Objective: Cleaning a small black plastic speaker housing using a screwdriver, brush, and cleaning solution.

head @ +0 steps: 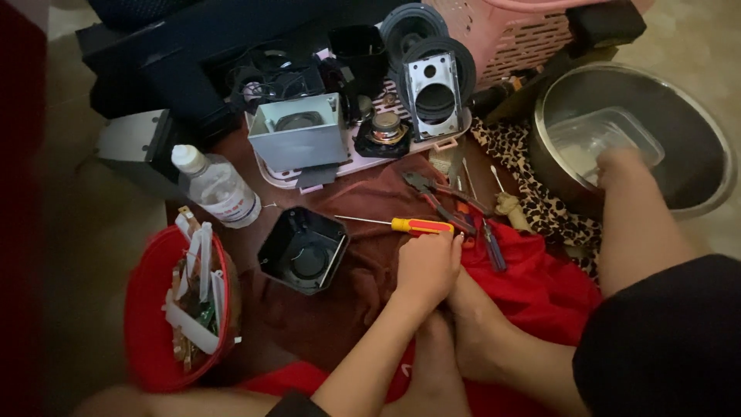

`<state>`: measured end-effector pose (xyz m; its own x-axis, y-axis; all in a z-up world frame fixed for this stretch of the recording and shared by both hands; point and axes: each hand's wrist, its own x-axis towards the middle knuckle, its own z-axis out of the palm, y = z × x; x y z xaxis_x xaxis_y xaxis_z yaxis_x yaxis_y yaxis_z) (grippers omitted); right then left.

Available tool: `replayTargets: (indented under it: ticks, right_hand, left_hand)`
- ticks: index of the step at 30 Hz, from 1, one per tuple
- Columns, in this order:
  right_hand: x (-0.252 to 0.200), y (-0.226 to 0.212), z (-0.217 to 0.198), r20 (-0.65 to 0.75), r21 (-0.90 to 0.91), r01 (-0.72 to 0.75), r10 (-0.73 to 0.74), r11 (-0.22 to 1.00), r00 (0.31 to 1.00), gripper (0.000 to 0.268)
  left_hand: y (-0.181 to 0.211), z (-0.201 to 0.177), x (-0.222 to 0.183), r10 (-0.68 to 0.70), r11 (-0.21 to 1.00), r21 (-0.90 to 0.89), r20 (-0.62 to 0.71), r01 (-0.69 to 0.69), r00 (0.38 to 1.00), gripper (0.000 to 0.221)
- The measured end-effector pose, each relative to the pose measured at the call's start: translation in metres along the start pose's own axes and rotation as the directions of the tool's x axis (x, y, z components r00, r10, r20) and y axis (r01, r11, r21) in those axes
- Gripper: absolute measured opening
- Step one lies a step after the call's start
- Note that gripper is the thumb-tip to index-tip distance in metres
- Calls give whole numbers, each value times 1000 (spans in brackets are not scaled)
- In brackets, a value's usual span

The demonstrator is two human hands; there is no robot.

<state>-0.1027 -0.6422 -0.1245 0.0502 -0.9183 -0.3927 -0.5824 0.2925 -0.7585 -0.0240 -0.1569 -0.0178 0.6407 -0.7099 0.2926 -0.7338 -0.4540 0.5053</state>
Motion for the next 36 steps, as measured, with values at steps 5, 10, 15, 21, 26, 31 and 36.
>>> replayTargets:
  ticks: [5, 10, 15, 21, 26, 31, 36]
  right_hand:
    - [-173, -65, -27, -327, -342, 61, -180, 938, 928, 27]
    - [-250, -91, -30, -389, -162, 122, -177, 979, 904, 25]
    - [-255, -80, -24, -224, -388, 150, -251, 910, 942, 39]
    - [-260, -87, -31, -259, -508, 167, -334, 845, 906, 33]
    - [-236, -83, -34, -50, -665, 218, -334, 714, 941, 26]
    - [-208, -75, -28, -68, -560, 153, -229, 814, 971, 20]
    - [-227, -103, -24, 191, -786, 502, -632, 360, 751, 18]
  left_hand:
    - [-2, -1, -2, -15, 1000, -26, -10, 14, 1000, 27]
    - [-5, 2, -2, -4, 1000, 16, 18, 4, 1000, 28]
    - [-6, 1, -4, -8, 1000, -8, -11, 8, 1000, 27]
    - [-5, 4, -3, -7, 1000, -6, -7, 7, 1000, 27]
    - [-6, 2, -4, -1, 1000, -19, 5, 1, 1000, 27]
    - [3, -27, -15, 14, 982, -187, 22, -10, 1000, 21]
    - [0, -82, -72, 214, 898, -324, -269, -297, 939, 11]
